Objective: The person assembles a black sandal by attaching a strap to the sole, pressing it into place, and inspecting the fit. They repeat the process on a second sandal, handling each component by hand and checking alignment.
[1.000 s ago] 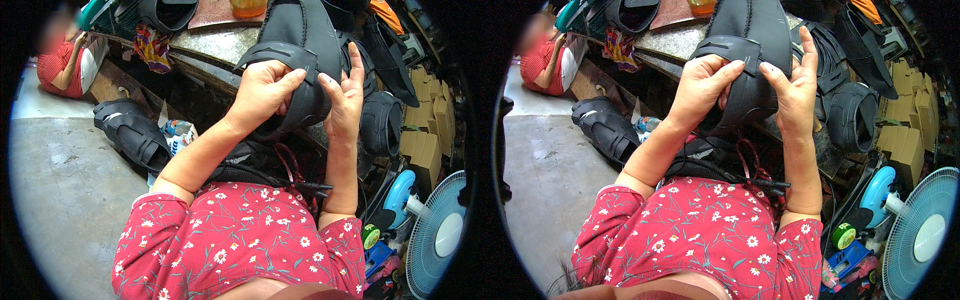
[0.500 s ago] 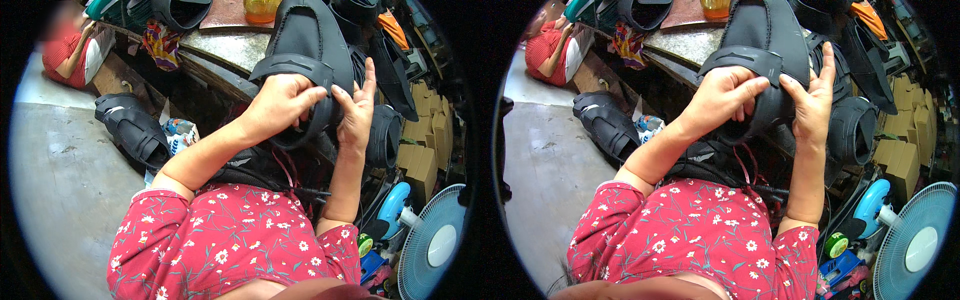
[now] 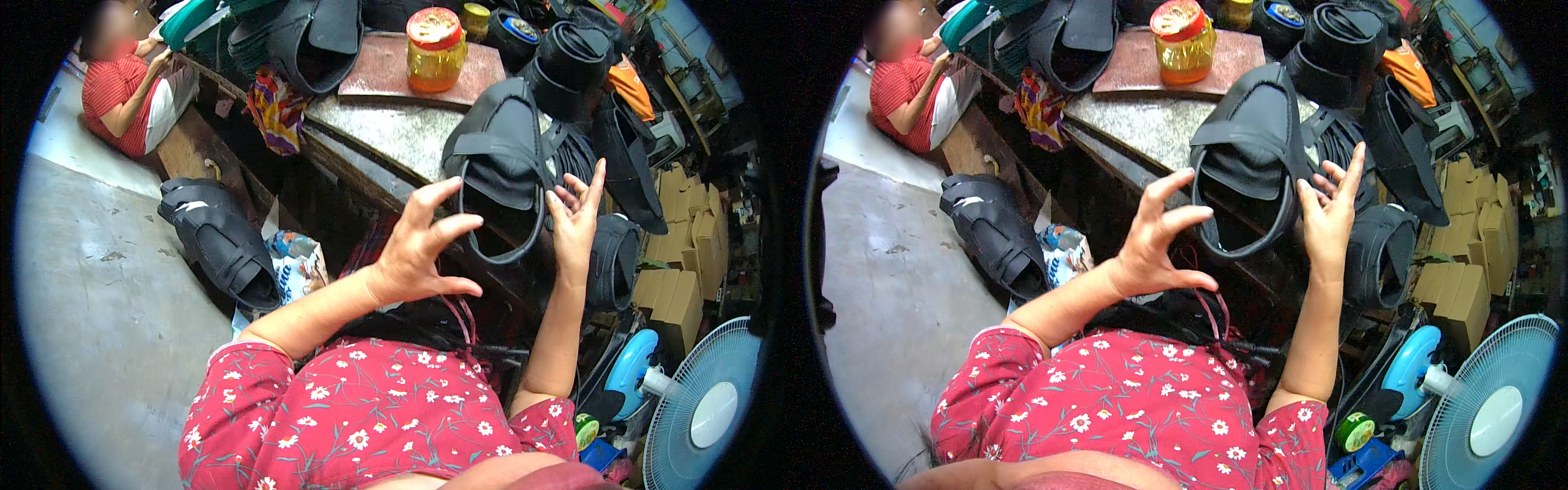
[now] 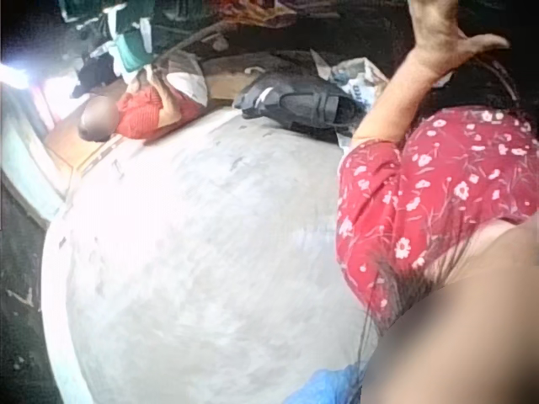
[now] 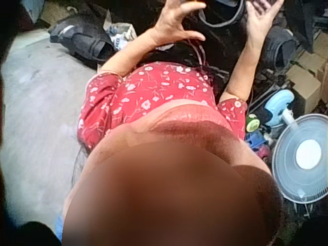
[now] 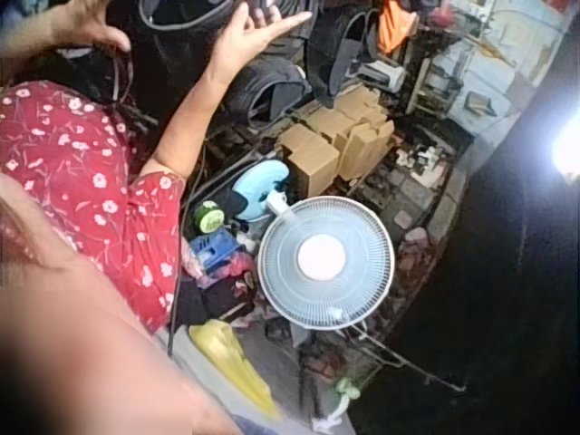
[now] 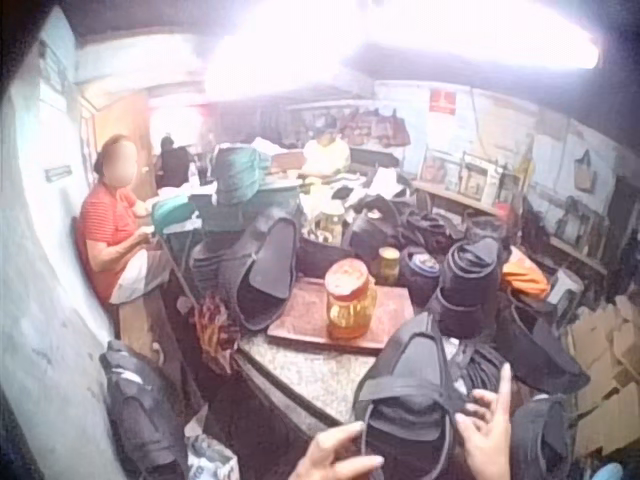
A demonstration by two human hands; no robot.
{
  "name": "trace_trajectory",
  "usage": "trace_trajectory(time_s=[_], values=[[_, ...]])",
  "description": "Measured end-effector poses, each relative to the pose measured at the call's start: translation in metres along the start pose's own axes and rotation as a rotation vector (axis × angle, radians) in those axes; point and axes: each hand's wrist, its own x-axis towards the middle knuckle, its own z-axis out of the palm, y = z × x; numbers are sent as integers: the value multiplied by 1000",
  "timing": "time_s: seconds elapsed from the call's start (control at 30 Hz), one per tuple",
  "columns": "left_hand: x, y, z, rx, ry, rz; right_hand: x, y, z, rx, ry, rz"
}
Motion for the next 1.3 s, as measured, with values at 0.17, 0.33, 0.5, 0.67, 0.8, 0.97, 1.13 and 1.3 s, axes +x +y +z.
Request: trace_trajectory(time_s=[0.17,0.33,0.5,0.67,0.8,0.97,1.13,1.3], values=[[2,2,14,81,-14,-14,-16,-39,-11,44,-186,-152],[14,14,7,-42,18,7,-36,-67,-34,-365,-449,-643],[35,27,15,-117,5,76,-49,-75,-59,-311,-256,-658],[57,48,44,-171,-13,149,-71,-79,-88,-469,-77,-666],[80,64,74,-99,12,146,-89,-75,-100,-152,324,-281],[99,68,83,-41,7,204,-98,-53,-129,-247,504,-184],[112,59,67,-21,-99,223,-102,-23,-139,-631,413,-277],[116,59,51,-41,-140,284,-102,-1,-127,-507,406,-125]])
